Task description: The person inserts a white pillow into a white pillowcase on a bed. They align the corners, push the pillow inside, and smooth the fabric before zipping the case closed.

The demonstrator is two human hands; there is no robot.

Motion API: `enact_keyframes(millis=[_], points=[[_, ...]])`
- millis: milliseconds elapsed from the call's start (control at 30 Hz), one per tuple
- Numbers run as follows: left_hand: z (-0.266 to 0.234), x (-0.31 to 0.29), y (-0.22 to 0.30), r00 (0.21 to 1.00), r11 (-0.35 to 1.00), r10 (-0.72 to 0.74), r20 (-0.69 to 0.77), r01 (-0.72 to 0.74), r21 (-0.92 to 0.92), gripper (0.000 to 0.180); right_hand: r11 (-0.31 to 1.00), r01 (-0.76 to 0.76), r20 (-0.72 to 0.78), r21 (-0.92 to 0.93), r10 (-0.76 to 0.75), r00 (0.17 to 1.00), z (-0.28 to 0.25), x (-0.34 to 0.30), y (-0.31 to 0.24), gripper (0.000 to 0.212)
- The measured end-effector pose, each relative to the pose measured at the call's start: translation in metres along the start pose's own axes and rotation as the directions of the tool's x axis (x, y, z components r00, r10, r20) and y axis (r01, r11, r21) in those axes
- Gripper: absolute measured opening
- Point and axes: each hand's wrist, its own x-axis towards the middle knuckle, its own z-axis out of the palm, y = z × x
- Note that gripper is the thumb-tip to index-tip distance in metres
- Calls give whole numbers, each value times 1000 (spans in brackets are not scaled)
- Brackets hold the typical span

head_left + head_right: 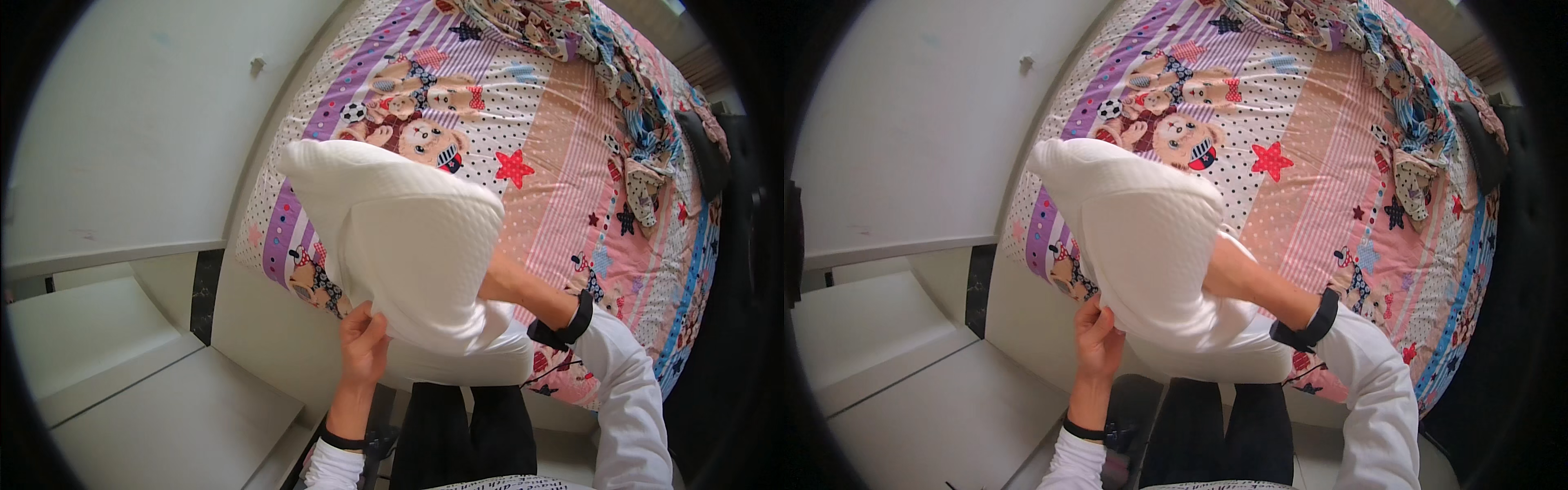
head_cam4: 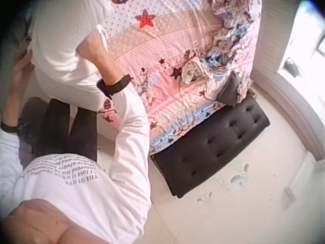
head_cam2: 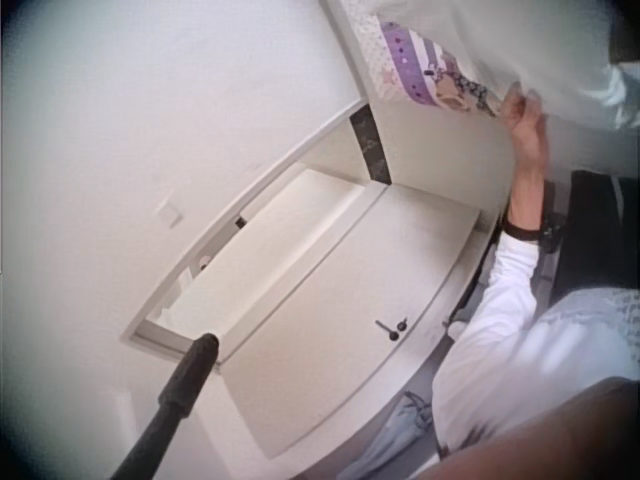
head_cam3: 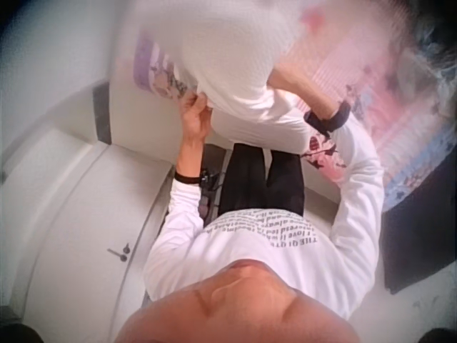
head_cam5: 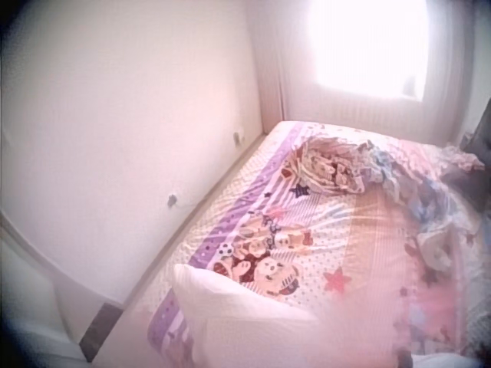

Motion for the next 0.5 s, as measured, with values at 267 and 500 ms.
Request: enact_keyframes(millis=[267,500], points=[[38,66,-56,998,954,49,-37,-36,297,23,560,-84,-20,824,177,984,-28,-15,30,40],[45,136,-86,986,861,-30,167,-59,504,34,786,-292,-328,545,520,789,-28,-32,61,53]])
